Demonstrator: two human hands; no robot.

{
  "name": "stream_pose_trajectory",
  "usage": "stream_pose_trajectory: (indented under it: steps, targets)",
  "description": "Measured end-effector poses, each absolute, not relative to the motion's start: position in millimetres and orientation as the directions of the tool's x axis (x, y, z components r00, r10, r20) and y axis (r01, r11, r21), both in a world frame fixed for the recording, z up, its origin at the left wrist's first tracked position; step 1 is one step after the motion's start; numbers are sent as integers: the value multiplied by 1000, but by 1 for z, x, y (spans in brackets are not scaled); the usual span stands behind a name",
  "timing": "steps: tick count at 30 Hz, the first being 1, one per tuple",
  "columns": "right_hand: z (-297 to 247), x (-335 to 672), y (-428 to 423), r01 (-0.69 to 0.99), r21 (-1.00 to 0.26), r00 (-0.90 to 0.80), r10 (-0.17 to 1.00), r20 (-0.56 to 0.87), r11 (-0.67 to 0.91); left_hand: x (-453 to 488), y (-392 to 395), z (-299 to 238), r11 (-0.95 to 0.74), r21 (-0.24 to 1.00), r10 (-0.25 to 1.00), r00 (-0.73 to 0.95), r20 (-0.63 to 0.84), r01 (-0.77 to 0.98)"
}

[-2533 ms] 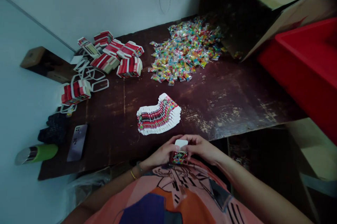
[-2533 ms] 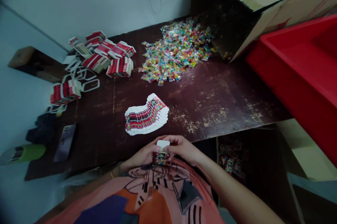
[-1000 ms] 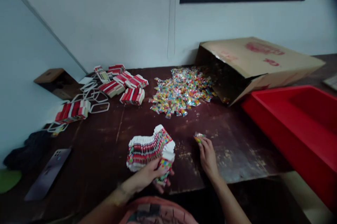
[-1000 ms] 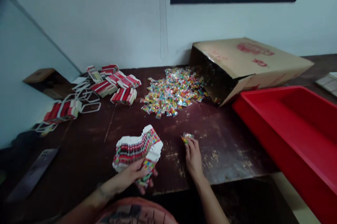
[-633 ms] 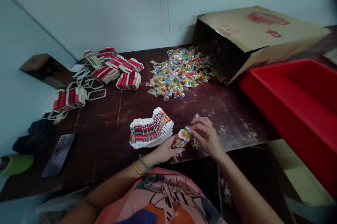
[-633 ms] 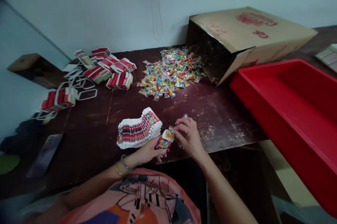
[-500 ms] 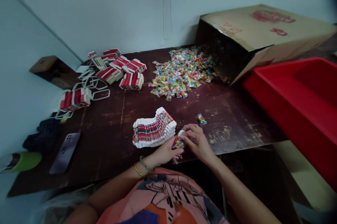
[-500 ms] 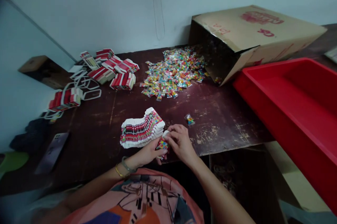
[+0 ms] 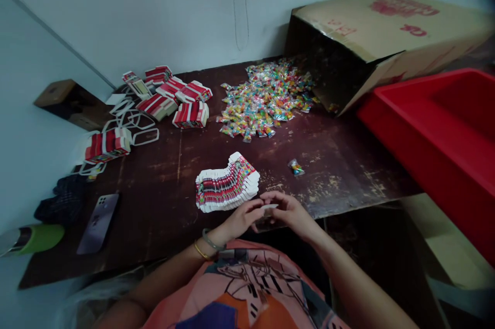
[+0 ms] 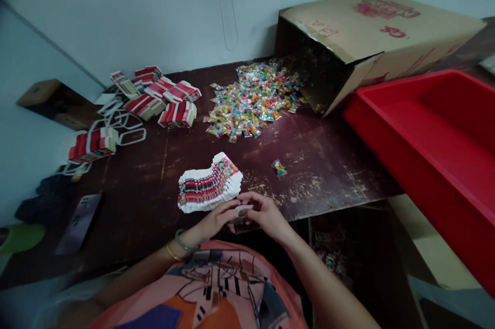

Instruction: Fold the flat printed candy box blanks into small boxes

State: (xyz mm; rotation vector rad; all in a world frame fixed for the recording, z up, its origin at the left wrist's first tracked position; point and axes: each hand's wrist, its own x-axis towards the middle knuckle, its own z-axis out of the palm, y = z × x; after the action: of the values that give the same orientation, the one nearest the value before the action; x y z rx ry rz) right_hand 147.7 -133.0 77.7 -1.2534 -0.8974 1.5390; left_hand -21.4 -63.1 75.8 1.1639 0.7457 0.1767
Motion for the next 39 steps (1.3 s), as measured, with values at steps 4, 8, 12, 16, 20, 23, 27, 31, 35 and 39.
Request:
stream_pose_trajectory:
  steps: [4,8,12,16,20,23,27,31,35,39]
  targets:
    - [93,158,-129,77,-996,-106,993,-57,-49,-15,-60,81,428,863,521,706,-480,270]
    - [101,165,-126,122,-992,-20,999,-43,-40,-15,-55,87,495,850,458,778,-430,179]
    - [88,160,-130,153,-988,34,999,-34,-39,-23,-55,83,509,842,382,830,-406,178]
    - [72,146,-144,272,-959,64,992,106,85,-22,-65,72,629,761,341,824,-453,158]
    - [82,169,-169,215,-976,91,996,-18,-38,-17,-70,72,657,734,231,882,-411,170]
    - [101,218,-191,358,-917,91,984,-152,-174,-24,-62,78,581,782,216,883,-416,226]
    - [102,255,-182,610,-774,137,985,-108,-170,-40,-53,78,539,805,262,860,-439,247]
    - [71,212,-107,607,-794,14,999,38,22,-43,-61,74,561,787,299,823,-482,257]
    - [47,151,-32,645,-763,23,997,70,39,-44,-73,74,561,781,301,810,-503,276]
    - [36,131,-12,608,-793,66,995,73,18,-57,-75,77,567,777,343,780,-524,273]
